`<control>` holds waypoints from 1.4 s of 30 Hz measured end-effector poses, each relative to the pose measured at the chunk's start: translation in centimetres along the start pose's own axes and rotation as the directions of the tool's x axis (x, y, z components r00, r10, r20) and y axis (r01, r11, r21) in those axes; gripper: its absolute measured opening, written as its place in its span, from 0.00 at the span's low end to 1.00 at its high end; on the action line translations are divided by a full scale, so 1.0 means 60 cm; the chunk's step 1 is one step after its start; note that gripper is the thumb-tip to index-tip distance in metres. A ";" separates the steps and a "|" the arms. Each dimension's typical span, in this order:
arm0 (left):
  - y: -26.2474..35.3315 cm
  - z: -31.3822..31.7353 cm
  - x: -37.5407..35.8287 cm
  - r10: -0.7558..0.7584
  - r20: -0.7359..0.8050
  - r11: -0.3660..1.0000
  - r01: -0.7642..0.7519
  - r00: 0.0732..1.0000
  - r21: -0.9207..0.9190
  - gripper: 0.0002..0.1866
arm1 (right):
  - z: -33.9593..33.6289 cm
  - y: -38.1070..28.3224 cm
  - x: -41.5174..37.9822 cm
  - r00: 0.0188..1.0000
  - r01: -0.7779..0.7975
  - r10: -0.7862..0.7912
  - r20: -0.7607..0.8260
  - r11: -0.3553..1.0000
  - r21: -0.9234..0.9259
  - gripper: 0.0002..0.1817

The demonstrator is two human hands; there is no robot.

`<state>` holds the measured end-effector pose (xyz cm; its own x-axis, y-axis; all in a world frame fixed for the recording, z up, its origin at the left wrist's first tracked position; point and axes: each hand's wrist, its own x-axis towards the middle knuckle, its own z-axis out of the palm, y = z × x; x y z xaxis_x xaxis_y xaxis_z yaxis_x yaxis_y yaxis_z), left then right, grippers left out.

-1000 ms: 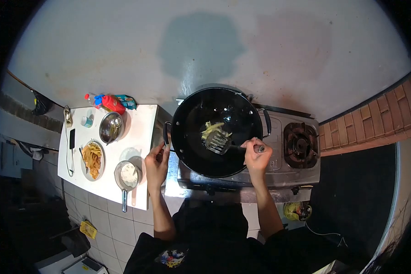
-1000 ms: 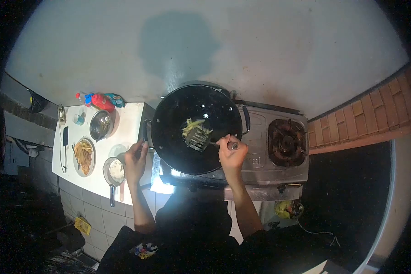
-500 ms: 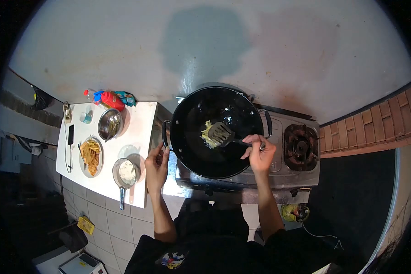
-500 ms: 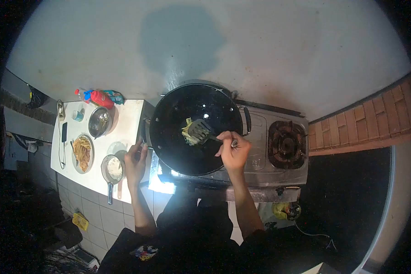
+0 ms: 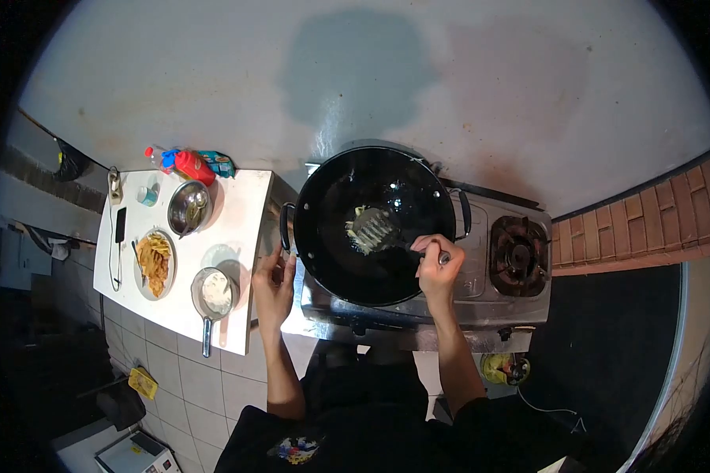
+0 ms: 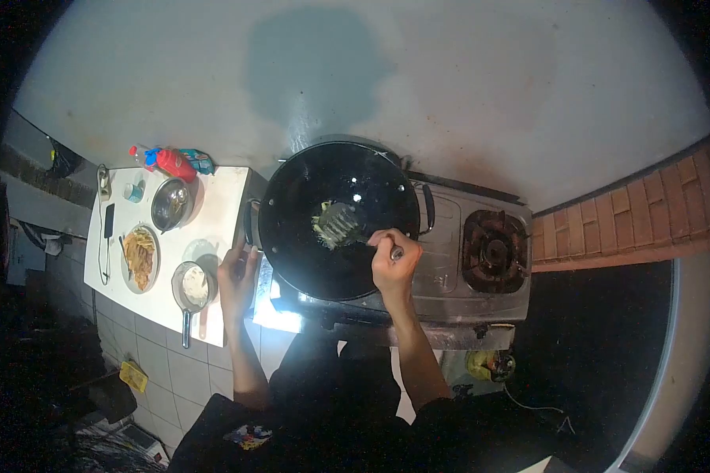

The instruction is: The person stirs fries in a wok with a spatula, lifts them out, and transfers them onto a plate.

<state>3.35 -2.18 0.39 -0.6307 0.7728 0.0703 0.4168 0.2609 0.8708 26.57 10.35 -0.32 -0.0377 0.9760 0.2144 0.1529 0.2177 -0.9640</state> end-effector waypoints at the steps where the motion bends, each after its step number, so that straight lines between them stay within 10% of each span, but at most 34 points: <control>1: -0.001 -0.001 -0.002 -0.001 -0.001 1.000 0.001 1.000 0.002 0.19 | 0.000 0.001 -0.001 1.000 -0.011 0.011 -0.008 1.000 0.000 0.12; 14: 0.002 -0.011 0.007 0.026 0.021 1.000 -0.026 0.999 -0.002 0.19 | -0.008 -0.049 0.004 0.984 -0.160 0.174 -0.038 0.957 0.242 0.13; 28: -0.005 -0.007 0.021 0.050 0.025 0.999 -0.050 0.998 -0.005 0.17 | 0.026 -0.001 0.018 0.998 -0.016 0.012 -0.067 0.998 -0.053 0.13; 42: -0.011 -0.005 0.021 0.125 0.008 0.992 -0.125 0.992 -0.006 0.16 | -0.012 -0.035 0.011 0.998 -0.069 0.069 0.008 0.994 0.083 0.09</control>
<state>2.06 -1.55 0.08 -0.5688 0.8037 0.1744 0.4882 0.1592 0.8581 26.94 10.53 1.97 -0.0349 0.9886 0.1466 0.0730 0.1488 -0.9862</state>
